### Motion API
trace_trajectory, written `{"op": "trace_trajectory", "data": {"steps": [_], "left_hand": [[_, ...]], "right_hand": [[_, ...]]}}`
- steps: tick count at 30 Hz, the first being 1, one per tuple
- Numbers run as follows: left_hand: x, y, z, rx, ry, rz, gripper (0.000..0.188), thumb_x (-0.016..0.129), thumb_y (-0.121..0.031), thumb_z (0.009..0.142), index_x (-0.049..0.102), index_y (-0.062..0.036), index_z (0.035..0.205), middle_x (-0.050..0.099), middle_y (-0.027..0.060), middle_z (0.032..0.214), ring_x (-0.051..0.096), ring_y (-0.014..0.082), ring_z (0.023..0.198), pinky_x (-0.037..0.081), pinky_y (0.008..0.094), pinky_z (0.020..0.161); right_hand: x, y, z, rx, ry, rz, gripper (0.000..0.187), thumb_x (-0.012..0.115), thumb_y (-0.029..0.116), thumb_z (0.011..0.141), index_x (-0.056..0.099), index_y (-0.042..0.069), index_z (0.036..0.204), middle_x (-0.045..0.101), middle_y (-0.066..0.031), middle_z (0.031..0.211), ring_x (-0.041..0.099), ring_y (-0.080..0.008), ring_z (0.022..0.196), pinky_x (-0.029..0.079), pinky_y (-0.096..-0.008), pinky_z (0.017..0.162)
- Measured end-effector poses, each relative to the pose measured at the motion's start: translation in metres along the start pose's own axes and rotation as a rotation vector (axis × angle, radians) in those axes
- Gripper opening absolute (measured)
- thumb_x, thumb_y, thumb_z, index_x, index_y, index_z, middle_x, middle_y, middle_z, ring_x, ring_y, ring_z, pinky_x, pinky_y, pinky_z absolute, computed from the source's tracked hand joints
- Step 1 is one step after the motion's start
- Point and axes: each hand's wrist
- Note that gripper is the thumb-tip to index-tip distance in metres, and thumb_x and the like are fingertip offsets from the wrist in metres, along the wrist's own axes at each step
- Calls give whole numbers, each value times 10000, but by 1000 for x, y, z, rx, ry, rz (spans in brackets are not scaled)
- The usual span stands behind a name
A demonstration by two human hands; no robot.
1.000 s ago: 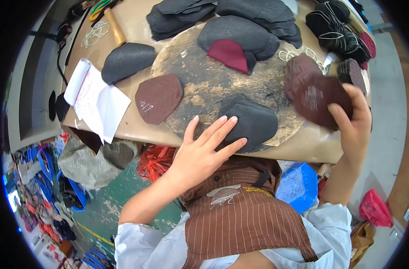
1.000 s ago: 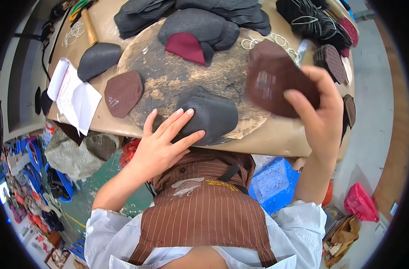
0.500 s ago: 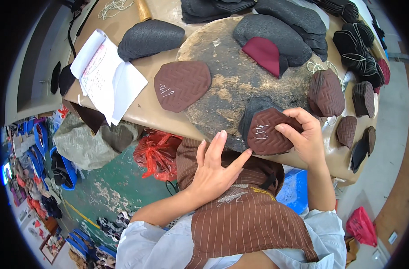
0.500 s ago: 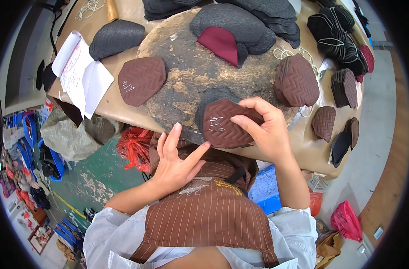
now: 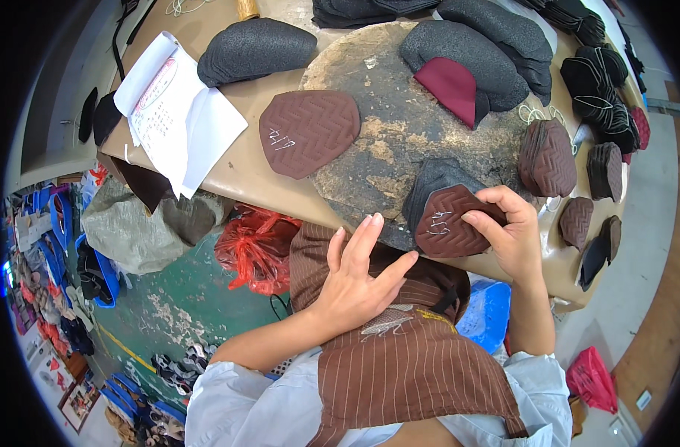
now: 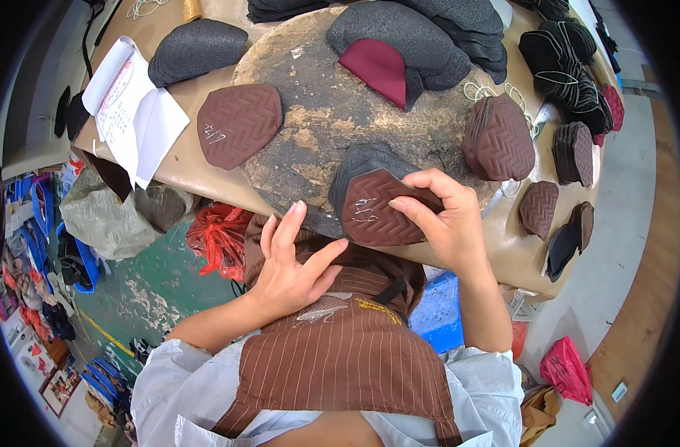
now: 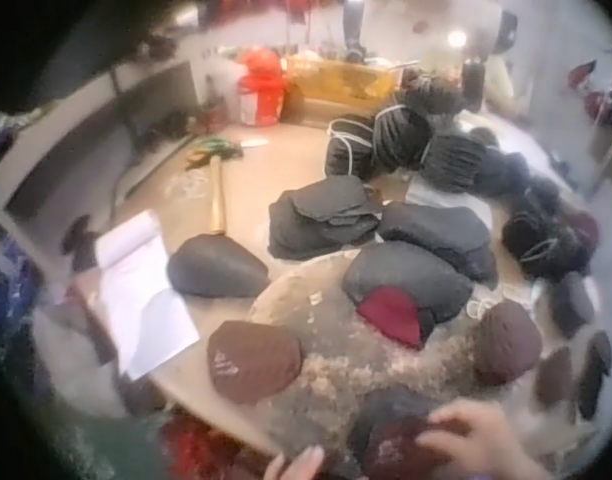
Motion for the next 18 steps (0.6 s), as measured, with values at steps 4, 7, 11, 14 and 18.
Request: {"op": "trace_trajectory", "data": {"steps": [4,7,11,14,18], "left_hand": [[3,-3,2,-1,-57,56,561,683,-190,756,554,-303,1290,295,229,1420,375,332,1289,270,543,1011],[14,-5,3,-3,-90,222,571,620,-165,781,531,-325,1322,327,217,1401,390,309,1271,271,534,1012],[18,-3,3,28,-129,334,556,541,-155,815,515,-327,1343,380,202,1366,418,291,1250,244,527,1029],[19,-3,3,76,-132,384,524,510,-184,831,516,-264,1349,418,167,1361,440,261,1250,200,527,1055],[6,-7,14,223,-52,452,411,484,-213,853,550,-146,1253,440,103,1410,438,198,1291,144,530,1082]], "right_hand": [[1,-3,1,28,-2,25,185,728,13,789,620,-15,937,648,-27,817,595,-59,768,485,-226,666],[1,-2,-1,19,-23,21,183,731,14,787,619,-17,929,650,-27,816,598,-61,766,486,-225,663],[4,1,-4,60,-73,48,174,728,13,789,617,-21,918,652,-31,816,602,-63,763,490,-224,660],[6,6,1,100,-67,55,168,723,14,793,617,-21,919,654,-32,816,604,-61,759,492,-222,658],[4,6,5,148,-36,28,155,716,17,799,617,-22,912,656,-20,820,603,-55,765,494,-222,654]]}}
Point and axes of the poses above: each hand's wrist, its own z-axis towards the middle knuckle, its own x-axis out of the palm, y = z × x
